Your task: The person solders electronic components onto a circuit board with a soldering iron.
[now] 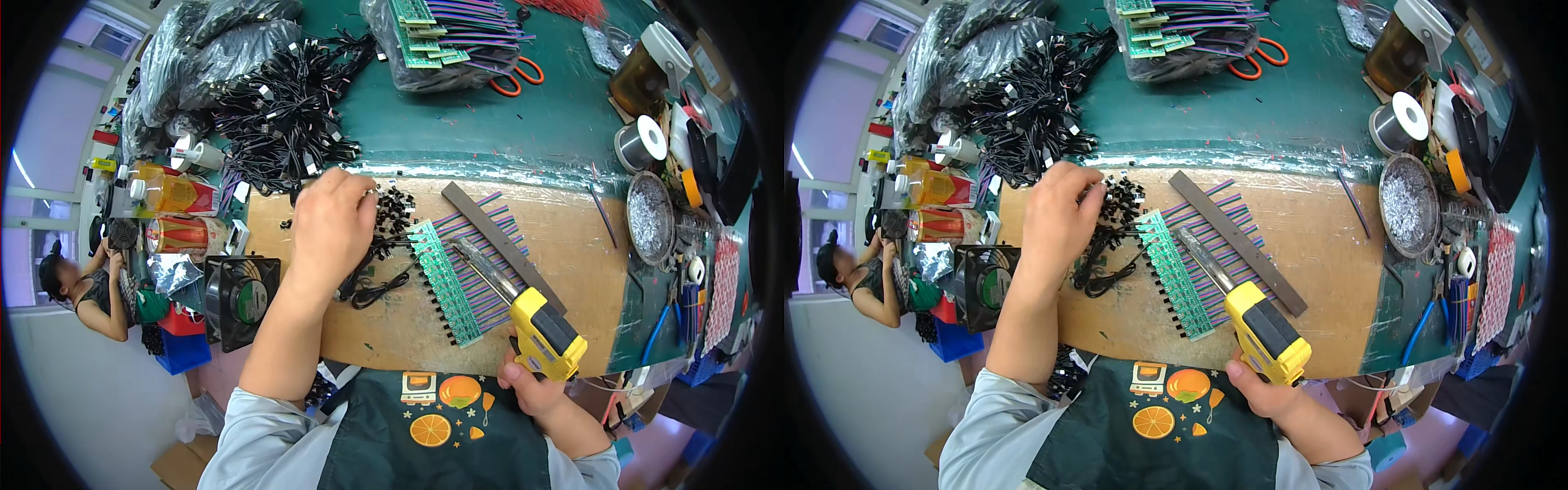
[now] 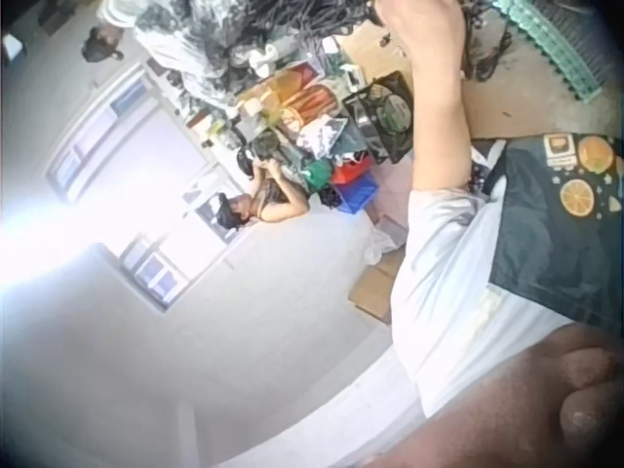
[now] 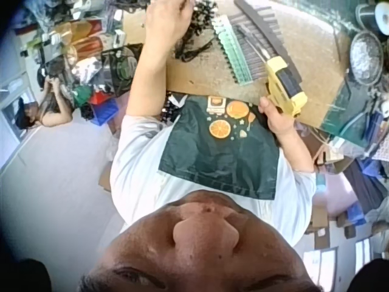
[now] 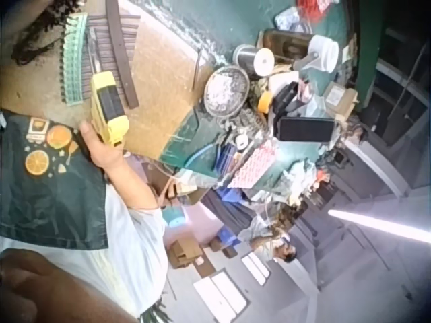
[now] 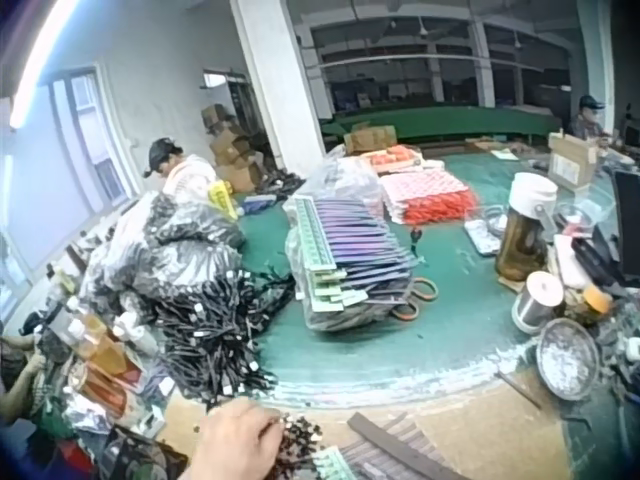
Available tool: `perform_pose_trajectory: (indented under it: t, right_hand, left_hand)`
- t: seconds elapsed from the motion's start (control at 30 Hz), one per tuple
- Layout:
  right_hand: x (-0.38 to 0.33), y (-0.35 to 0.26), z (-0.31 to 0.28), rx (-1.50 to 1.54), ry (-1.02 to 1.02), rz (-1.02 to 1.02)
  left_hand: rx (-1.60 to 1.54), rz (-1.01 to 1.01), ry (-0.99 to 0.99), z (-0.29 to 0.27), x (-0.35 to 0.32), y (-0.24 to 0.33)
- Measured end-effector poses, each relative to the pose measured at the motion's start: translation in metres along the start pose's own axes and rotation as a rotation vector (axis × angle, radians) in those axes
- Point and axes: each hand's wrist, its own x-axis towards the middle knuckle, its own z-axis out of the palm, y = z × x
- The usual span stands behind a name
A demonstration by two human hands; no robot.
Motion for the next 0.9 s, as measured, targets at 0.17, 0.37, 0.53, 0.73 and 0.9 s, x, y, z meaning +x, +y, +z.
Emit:
perform_pose_trajectory:
  t: [0.17, 0.37, 0.53, 0.73, 0.9]
  right_hand:
    - [0.001, 0.001, 0.000, 0.061, 0.024, 0.024]
    - [0.001, -0.008, 0.005, 0.152, 0.055, 0.090]
    - [0.001, 0.000, 0.001, 0.098, 0.019, 0.048]
    - [0.001, -0.002, 0.001, 0.115, 0.028, 0.047]
    - [0.000, 0.003, -0.002, 0.082, 0.012, 0.005]
  left_hand:
    - [0.172, -0.033, 0.367, -0.003, 0.032, -0.032]
    - [0.396, -0.158, 0.509, 0.006, 0.061, -0.066]
    - [0.361, -0.223, 0.407, -0.003, 0.056, -0.065]
    - [0.200, -0.120, 0.493, -0.009, 0.041, -0.036]
    - [0.038, -0.006, 0.527, -0.020, 0.022, -0.008]
